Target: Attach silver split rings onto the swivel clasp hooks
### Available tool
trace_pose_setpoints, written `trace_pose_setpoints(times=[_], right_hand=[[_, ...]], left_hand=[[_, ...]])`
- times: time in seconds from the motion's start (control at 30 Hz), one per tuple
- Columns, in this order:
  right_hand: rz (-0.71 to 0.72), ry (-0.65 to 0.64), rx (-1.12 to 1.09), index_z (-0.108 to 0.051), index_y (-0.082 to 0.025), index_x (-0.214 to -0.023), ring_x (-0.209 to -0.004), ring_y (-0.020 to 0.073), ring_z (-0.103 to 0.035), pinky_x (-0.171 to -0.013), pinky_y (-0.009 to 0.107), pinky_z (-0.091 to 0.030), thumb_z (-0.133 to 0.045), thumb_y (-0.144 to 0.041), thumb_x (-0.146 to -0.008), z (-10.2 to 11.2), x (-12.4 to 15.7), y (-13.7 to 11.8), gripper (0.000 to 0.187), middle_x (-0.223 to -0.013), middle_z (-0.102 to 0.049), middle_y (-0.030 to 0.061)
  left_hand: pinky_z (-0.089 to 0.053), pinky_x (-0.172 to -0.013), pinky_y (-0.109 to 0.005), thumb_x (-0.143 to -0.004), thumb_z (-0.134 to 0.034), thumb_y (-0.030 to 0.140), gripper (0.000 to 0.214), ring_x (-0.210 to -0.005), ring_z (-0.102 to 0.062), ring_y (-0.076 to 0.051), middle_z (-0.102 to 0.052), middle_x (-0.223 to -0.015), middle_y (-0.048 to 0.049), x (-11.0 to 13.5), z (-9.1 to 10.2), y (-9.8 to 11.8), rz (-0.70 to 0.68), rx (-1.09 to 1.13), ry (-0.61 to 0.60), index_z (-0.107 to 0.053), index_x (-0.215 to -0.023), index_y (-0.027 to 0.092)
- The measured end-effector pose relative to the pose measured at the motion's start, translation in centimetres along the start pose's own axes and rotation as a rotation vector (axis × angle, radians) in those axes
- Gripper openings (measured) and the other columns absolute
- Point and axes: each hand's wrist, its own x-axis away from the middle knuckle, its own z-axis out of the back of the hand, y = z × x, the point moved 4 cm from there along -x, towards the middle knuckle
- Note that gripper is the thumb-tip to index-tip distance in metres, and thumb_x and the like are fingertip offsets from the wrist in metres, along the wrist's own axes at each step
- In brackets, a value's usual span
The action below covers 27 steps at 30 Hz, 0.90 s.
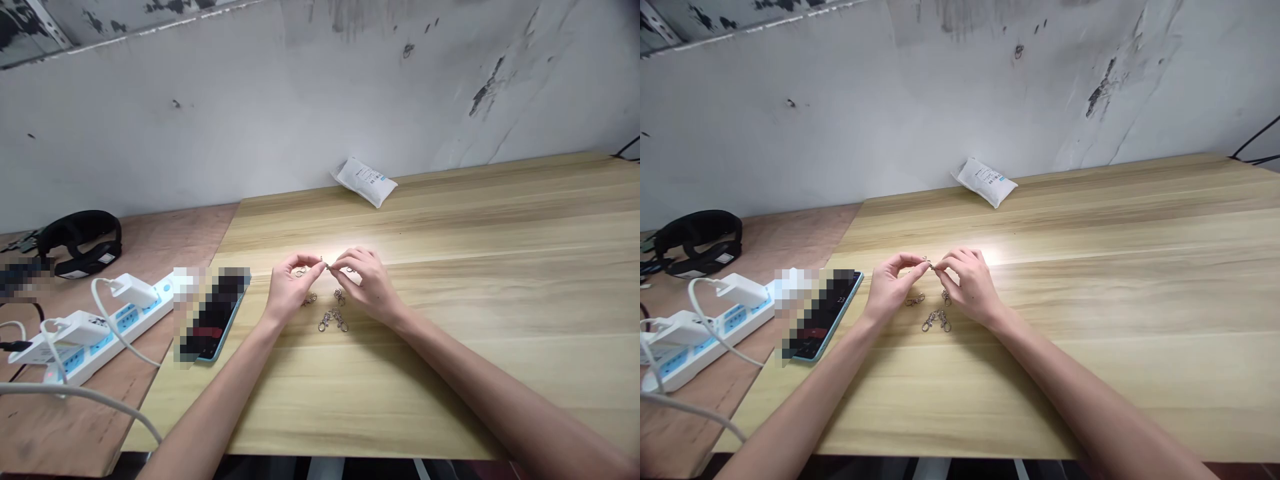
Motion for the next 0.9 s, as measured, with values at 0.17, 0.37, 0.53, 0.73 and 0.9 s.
trace_pose_setpoints(times=[0.17,0.37,0.53,0.73,0.9], right_hand=[[0.011,-0.014,-0.025,-0.065,-0.023,-0.087,-0.084,0.0198,-0.06,-0.082,0.038,-0.039,-0.055,-0.021,-0.094,0.1,-0.2,0.2,0.012,-0.086,-0.068,0.0034],[-0.018,-0.048,-0.111,-0.068,-0.023,-0.086,-0.085,0.0201,-0.061,-0.084,0.039,-0.041,-0.06,-0.023,-0.091,0.1,-0.2,0.3,0.009,-0.087,-0.068,0.0042],[-0.27,-0.207,-0.435,-0.071,-0.022,-0.082,-0.087,0.0199,-0.063,-0.075,0.034,-0.048,-0.063,-0.032,-0.087,0.6,-0.5,1.2,0.014,-0.09,-0.069,0.0045],[-0.376,-0.301,-0.488,-0.073,-0.021,-0.081,-0.085,0.0193,-0.064,-0.078,0.035,-0.048,-0.065,-0.036,-0.085,1.2,-0.7,1.9,0.018,-0.091,-0.07,0.0046],[-0.429,-0.303,-0.495,-0.074,-0.02,-0.081,-0.082,0.0198,-0.065,-0.075,0.033,-0.049,-0.067,-0.038,-0.083,0.5,-0.5,2.2,0.02,-0.085,-0.072,0.0054]], left_hand=[[-0.051,-0.09,-0.036,-0.069,-0.081,0.038,0.033,-0.094,-0.067,-0.021,-0.074,-0.1,-0.0089,-0.4,-0.5,-1.5,0.276,0.3,-0.214,-0.074,-0.094,0.018],[-0.051,-0.086,-0.034,-0.068,-0.081,0.039,0.023,-0.089,-0.067,-0.02,-0.074,-0.092,-0.0056,-0.5,-0.1,-1.5,0.26,0.295,-0.191,-0.075,-0.081,0.02],[-0.048,-0.091,-0.038,-0.077,-0.075,0.035,0.013,-0.095,-0.065,-0.022,-0.072,-0.093,-0.0057,-0.8,1.1,1.0,-0.099,-0.108,-0.179,-0.074,-0.079,0.022],[-0.036,-0.098,-0.045,-0.084,-0.068,0.029,0.008,-0.097,-0.06,-0.023,-0.073,-0.095,-0.0022,-0.3,0.8,1.5,-0.379,-0.563,-0.203,-0.071,-0.078,0.025],[-0.029,-0.101,-0.044,-0.09,-0.061,0.027,0.01,-0.101,-0.057,-0.023,-0.073,-0.096,-0.001,0.3,0.0,1.1,-0.535,-0.753,-0.153,-0.069,-0.084,0.025]])
